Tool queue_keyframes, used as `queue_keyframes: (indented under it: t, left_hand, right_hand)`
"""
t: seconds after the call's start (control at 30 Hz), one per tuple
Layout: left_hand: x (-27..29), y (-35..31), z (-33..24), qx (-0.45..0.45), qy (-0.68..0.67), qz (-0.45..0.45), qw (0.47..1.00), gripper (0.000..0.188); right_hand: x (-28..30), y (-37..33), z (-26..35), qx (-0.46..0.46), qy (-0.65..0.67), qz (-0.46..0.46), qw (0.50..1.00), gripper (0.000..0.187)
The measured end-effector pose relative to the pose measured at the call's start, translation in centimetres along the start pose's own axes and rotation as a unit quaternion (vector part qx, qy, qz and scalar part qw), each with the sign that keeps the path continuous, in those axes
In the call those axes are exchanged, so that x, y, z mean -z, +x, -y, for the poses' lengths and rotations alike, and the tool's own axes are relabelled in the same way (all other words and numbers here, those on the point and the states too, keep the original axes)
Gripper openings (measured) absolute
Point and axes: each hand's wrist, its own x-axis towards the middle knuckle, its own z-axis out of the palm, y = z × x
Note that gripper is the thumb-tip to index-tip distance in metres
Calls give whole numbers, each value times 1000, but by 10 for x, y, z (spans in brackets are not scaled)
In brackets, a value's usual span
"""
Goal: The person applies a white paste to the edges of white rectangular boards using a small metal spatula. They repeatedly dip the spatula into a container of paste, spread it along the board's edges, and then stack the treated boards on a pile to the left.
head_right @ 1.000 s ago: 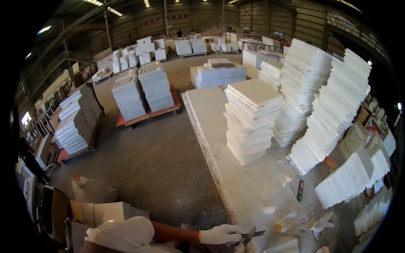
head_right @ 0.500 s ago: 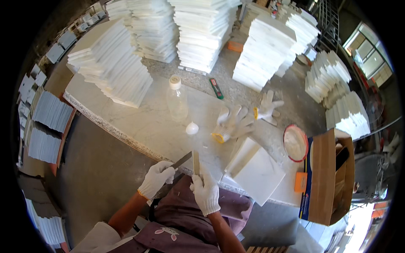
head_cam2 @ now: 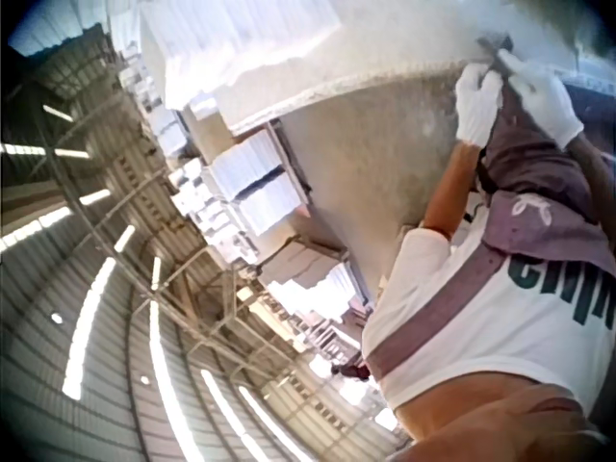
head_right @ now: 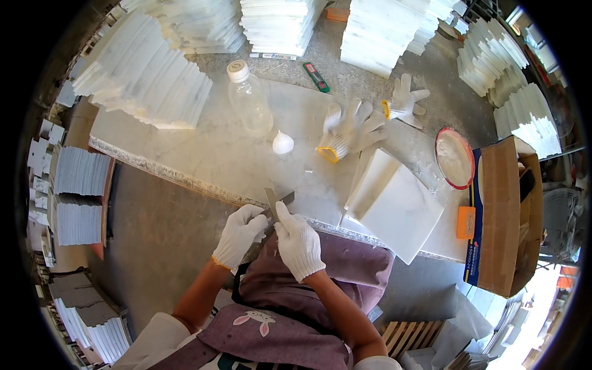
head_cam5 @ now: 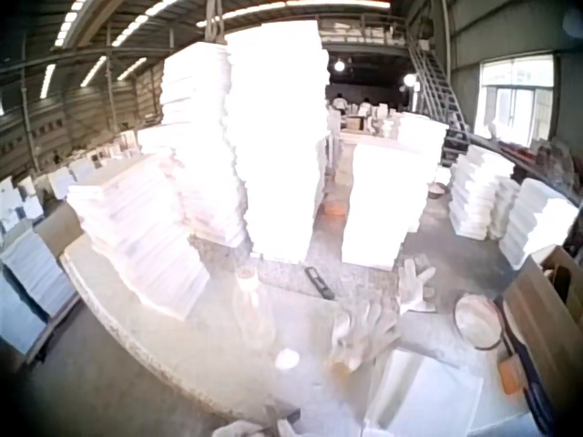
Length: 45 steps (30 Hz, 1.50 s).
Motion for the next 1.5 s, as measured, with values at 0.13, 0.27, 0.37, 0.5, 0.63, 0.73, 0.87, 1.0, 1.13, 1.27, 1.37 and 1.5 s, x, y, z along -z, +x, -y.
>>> queue_keyframes:
  t: [0.13,0.27,0.37,0.5,0.63,0.73,0.87,1.0,1.13,1.27,1.37,1.5]
  left_hand:
    - [-4,-3,-2,6,3,-12,1000,20]
    - [-3,-1,0,-14,28,-1,999,21]
    - [-5,-3,-4,-15,30,-14,999,21]
    - [-5,-2,0,-4,34,-13,999,21]
    - [-5,-3,-4,3,51,-18,999,21]
    - [-5,-3,-6,-6,62,-10,998,21]
    - [-5,-2,-7,-13,101,-7,995,23]
    - [-7,-6,-7,-5,73,-11,997,22]
    - [-5,-2,-6,4,55,5,998,22]
    - [-5,-3,-2,20,5,11,1000,24]
    - [-9,-6,-9,21,-24,9,999,24]
    - [-6,-7,-10,34,-13,12,999,23]
  right_hand:
    - [4,2,-1,-11,17,-23,1000,41]
    - [14,11,-8,-11,9,-52,999,40]
    - [3,-6,12,36,18,-25,999,39]
    - [16,16,-9,-31,42,-47,998,38]
    - [14,-3,19,25,-8,12,1000,34]
    - [23,13,-2,14,23,-11,1000,37]
    - [23,2,14,20,-14,16,1000,37]
    - [30,16,-14,18,-45,-37,998,38]
    - [17,-4,0,51,-15,-27,998,38]
    - [16,5,-16,30,-23,-52,998,39]
    - [12,-3,-7,36,-48,-51,997,38]
    - [13,-2,-12,28,-19,-50,998,41]
